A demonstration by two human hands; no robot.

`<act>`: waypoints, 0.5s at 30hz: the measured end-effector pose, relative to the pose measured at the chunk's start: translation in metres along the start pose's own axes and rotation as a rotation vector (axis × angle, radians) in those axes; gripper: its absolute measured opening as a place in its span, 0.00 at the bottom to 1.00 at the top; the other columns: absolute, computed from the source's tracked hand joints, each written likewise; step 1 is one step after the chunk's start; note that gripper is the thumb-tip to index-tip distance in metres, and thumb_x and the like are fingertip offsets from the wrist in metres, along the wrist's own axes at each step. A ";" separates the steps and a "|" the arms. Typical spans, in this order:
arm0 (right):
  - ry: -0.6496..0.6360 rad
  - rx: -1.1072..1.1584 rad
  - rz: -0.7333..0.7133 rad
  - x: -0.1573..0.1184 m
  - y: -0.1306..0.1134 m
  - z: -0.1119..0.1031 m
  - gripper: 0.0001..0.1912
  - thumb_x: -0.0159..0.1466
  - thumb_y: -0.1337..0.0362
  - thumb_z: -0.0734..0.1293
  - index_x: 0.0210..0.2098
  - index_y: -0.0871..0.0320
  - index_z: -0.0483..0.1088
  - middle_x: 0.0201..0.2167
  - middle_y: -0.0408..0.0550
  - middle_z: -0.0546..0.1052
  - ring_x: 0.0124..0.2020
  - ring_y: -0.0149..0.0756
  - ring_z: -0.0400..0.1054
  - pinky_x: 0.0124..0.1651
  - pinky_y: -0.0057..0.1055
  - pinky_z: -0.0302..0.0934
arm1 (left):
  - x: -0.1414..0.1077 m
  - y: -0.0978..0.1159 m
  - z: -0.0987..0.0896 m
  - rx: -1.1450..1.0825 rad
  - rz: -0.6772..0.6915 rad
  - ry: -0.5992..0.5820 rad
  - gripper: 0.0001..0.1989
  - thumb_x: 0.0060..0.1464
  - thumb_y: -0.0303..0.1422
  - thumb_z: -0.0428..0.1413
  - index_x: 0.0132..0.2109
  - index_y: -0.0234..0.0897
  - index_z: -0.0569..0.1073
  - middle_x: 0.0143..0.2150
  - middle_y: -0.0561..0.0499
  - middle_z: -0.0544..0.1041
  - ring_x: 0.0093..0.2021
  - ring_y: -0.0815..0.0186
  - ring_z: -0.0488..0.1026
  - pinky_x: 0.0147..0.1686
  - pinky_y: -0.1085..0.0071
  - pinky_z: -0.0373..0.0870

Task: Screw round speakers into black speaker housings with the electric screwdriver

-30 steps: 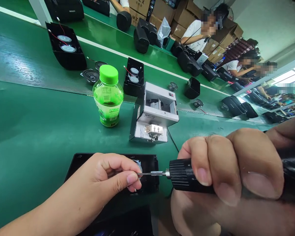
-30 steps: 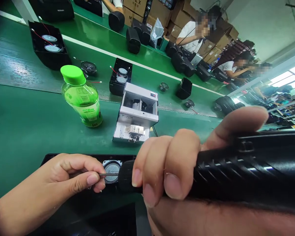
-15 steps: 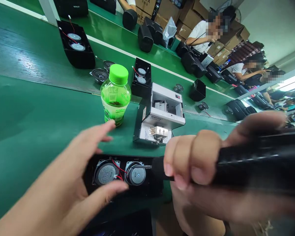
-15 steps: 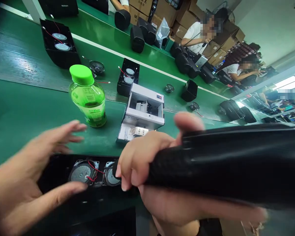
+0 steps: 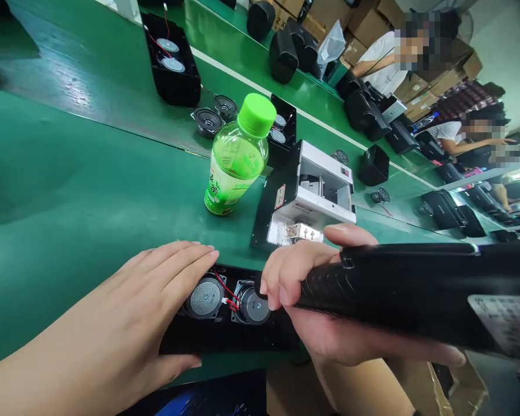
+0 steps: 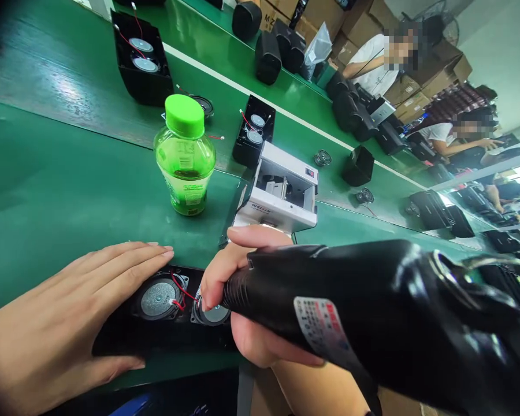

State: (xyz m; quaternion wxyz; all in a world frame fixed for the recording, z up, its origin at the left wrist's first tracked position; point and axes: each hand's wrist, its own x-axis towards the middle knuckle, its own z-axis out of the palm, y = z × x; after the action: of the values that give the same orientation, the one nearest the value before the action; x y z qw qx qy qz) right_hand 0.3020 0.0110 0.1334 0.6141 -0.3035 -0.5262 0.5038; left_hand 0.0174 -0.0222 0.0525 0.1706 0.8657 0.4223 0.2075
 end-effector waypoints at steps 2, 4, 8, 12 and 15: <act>0.000 0.014 -0.002 -0.001 0.002 0.001 0.34 0.77 0.24 0.79 0.68 0.38 0.92 0.30 0.43 0.90 0.25 0.43 0.80 0.32 0.42 0.80 | 0.001 0.000 -0.001 -0.014 -0.004 0.004 0.75 0.45 0.29 0.82 0.94 0.54 0.57 0.91 0.46 0.77 0.87 0.37 0.77 0.91 0.40 0.73; 0.004 0.002 -0.005 -0.001 0.003 0.002 0.34 0.76 0.24 0.79 0.67 0.38 0.92 0.29 0.42 0.89 0.24 0.43 0.80 0.32 0.41 0.80 | 0.000 0.000 0.000 -0.043 -0.017 0.009 0.75 0.45 0.29 0.82 0.94 0.56 0.57 0.91 0.47 0.78 0.87 0.35 0.78 0.90 0.39 0.74; -0.003 -0.065 -0.025 -0.002 0.007 0.005 0.25 0.81 0.31 0.80 0.66 0.36 0.91 0.29 0.41 0.88 0.22 0.43 0.78 0.30 0.42 0.79 | -0.003 -0.006 0.006 -0.124 -0.040 0.025 0.72 0.49 0.35 0.84 0.94 0.60 0.60 0.91 0.47 0.78 0.88 0.31 0.77 0.89 0.35 0.76; -0.002 -0.089 -0.114 -0.006 0.016 0.004 0.17 0.85 0.41 0.77 0.64 0.40 0.91 0.28 0.39 0.86 0.20 0.39 0.74 0.28 0.40 0.76 | -0.002 -0.018 0.006 -0.184 0.031 0.015 0.72 0.52 0.41 0.86 0.95 0.60 0.60 0.89 0.45 0.79 0.85 0.30 0.80 0.86 0.34 0.79; -0.063 -0.127 -0.002 -0.010 0.022 -0.003 0.25 0.80 0.32 0.79 0.60 0.42 0.90 0.27 0.40 0.84 0.21 0.40 0.74 0.29 0.41 0.77 | 0.001 -0.025 0.003 -0.167 0.056 -0.034 0.71 0.55 0.42 0.86 0.96 0.58 0.59 0.89 0.42 0.79 0.85 0.30 0.80 0.86 0.34 0.79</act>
State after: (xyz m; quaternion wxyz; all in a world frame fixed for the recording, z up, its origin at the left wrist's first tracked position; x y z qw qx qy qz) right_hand 0.2990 0.0092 0.1096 0.5771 -0.3254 -0.5765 0.4782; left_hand 0.0028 -0.0075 0.0386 0.2438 0.8632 0.3764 0.2319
